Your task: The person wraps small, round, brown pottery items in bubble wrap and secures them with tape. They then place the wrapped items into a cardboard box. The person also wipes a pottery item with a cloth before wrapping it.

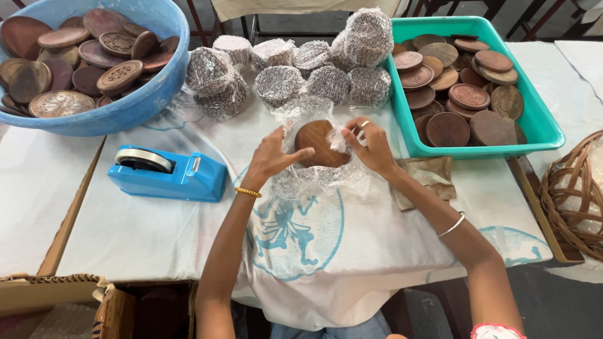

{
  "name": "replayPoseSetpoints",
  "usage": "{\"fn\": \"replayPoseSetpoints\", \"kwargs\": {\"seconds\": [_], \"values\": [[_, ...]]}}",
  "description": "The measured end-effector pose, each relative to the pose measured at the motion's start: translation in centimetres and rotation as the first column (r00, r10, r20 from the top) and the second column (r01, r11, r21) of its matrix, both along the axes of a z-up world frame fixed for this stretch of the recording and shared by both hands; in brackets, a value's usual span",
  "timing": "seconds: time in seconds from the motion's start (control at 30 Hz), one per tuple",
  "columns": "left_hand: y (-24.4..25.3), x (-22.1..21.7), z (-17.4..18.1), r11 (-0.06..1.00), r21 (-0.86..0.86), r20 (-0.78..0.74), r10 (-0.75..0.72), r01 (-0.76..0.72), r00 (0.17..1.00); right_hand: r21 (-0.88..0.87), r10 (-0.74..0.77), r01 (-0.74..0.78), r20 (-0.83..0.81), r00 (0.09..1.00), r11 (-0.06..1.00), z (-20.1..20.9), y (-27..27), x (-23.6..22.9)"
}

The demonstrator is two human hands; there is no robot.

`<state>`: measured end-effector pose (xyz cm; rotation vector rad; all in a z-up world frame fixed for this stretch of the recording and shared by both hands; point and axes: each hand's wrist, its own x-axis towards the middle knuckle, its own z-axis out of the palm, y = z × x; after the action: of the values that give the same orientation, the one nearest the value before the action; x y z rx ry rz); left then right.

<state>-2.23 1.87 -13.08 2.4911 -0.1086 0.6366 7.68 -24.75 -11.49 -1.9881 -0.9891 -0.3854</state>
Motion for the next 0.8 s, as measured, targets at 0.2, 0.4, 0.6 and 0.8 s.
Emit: {"fn": "replayPoseSetpoints", "kwargs": {"seconds": [0.2, 0.4, 0.6, 0.8], "values": [[0.2, 1.3, -0.6, 0.878, -0.468, -0.157, 0.036, -0.106, 0.987, -0.024, 0.154, -0.171, -0.320, 0.935, 0.985, 1.8, 1.4, -0.5], [1.6, 4.2, -3.6, 0.628, -0.779, -0.022, -0.024, -0.002, 0.999, -0.094, 0.232, -0.265, -0.271, 0.934, 0.960, 1.0, 4.5, -1.4], [-2.4, 4.0, -0.8, 0.682, -0.726, -0.132, -0.017, -0.085, 0.991, -0.292, 0.200, -0.156, 0.129, 0.971, 0.944, 0.9, 5.3, -3.7], [-4.6, 2.8, -2.2, 0.725, -0.688, -0.080, -0.125, 0.036, 0.989, -0.415, 0.218, -0.143, 0.139, 0.966, 0.899, 2.6, 4.2, -3.1]]}}
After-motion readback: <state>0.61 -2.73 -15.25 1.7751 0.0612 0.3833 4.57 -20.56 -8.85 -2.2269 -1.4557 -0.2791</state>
